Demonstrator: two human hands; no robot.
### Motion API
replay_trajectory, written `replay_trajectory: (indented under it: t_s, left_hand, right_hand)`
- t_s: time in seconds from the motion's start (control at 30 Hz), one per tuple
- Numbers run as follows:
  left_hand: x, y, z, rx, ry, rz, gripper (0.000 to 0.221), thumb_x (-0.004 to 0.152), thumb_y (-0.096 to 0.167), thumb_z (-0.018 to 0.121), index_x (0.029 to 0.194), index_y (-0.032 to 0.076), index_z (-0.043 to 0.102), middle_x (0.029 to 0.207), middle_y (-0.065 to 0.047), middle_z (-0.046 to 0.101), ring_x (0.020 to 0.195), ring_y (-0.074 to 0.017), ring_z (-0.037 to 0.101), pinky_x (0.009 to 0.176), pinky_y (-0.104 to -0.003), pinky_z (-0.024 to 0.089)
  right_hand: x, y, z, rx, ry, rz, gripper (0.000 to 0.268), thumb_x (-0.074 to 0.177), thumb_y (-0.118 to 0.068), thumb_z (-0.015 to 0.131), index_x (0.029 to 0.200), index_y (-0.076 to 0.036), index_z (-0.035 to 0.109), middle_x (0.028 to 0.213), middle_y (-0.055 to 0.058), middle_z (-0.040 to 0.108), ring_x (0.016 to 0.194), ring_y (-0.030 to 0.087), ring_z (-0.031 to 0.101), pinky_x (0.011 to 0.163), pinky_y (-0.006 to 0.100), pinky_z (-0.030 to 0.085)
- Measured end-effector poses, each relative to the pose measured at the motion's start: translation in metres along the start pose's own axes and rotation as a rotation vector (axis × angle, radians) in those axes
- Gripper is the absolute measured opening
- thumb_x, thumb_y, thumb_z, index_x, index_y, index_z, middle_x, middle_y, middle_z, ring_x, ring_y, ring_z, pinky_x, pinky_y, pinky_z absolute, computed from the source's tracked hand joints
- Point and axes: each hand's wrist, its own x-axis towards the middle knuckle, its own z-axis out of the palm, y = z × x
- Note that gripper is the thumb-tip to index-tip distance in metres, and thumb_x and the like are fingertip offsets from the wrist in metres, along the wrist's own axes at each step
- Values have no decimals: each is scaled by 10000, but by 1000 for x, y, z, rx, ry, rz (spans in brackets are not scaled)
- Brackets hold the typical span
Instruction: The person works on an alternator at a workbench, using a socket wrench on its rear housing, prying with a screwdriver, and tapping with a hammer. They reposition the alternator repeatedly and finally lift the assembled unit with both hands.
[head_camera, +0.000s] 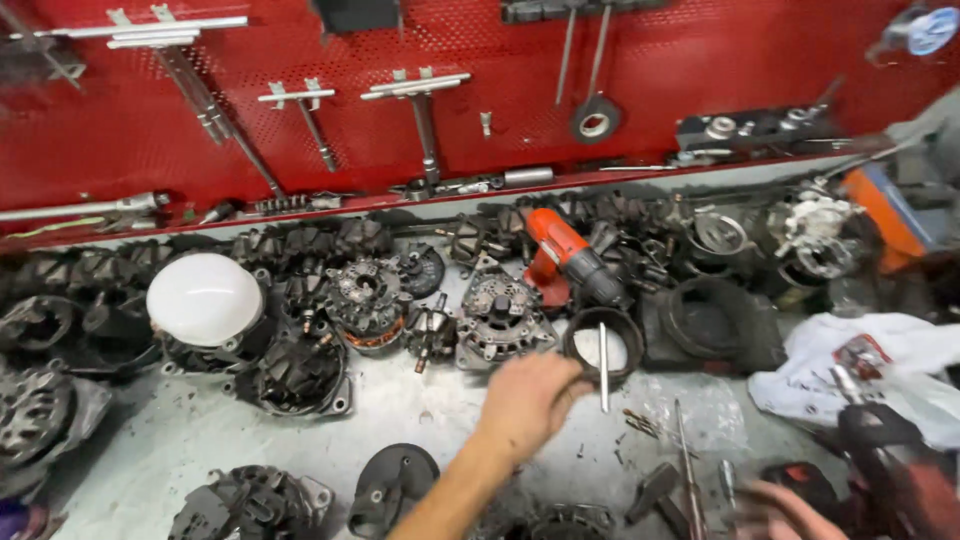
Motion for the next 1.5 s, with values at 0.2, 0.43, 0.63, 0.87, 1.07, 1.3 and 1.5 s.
replay_trajectory:
  t_s: [0.2, 0.43, 0.63, 0.87, 1.07, 1.3, 1.5]
  left_hand:
    - [-61, 54, 20, -33, -140, 19, 255, 934, 358, 659, 1088, 155, 666, 896, -33, 640, 829, -255, 622, 745, -387, 454]
    - [-123, 60, -13, -104, 184, -248, 396, 850, 411, 764, 1079, 89, 742, 1154, -55, 737, 1063, -248, 670, 934, -362, 511]
    - [-223, 51, 55, -537, 201, -1212, 825, 827, 485, 713, 1453, 9, 460, 1338, -187, 665, 1185, -282, 673, 1039, -346, 505]
    - [-201, 27, 89, -819, 397, -1393, 511, 707, 412, 855, 1105, 103, 771, 1026, -138, 752, 986, -255, 664, 899, -341, 509]
    - [-170, -13, 106, -744, 199, -1426, 546, 587, 550, 917, 1044, 268, 816, 1017, -106, 780, 1024, -296, 720, 901, -380, 538]
    - [-140, -44, 97, -878, 281, -1374, 502, 604, 488, 925, 1004, 212, 800, 921, -130, 749, 895, -264, 714, 803, -381, 582]
    - [-120, 17, 31, -890, 228, -1213, 760, 831, 616, 728, 1330, 46, 667, 1376, -291, 626, 1377, -431, 520, 1150, -514, 408]
  right_hand:
    - [-41, -333, 379, -807, 175, -168, 418, 834, -285, 719, 1227, -145, 747, 750, 6, 750, 572, 121, 573, 532, 251, 456]
    - [-43, -290, 397, -594, 146, -214, 285, 965, -204, 634, 824, 34, 703, 602, 64, 597, 542, 196, 743, 487, 296, 520]
    - [-64, -267, 367, -459, 332, -200, 288, 1038, -209, 534, 978, 29, 683, 727, 121, 686, 572, 208, 648, 543, 321, 499]
    - [-90, -287, 377, -706, 518, -268, 324, 874, -317, 746, 745, -20, 728, 494, 92, 511, 497, 219, 486, 519, 329, 388]
    - [-71, -283, 355, -1148, 615, -546, 480, 892, -388, 788, 597, -98, 545, 463, 108, 530, 555, 337, 612, 549, 351, 476]
    - [-34, -301, 353, -1540, 619, -877, 386, 944, -353, 737, 682, -136, 555, 533, 66, 591, 592, 316, 688, 577, 406, 569]
    - [36, -282, 354, -1712, 601, -955, 322, 916, -382, 684, 715, -171, 547, 562, -2, 600, 577, 241, 703, 563, 395, 611]
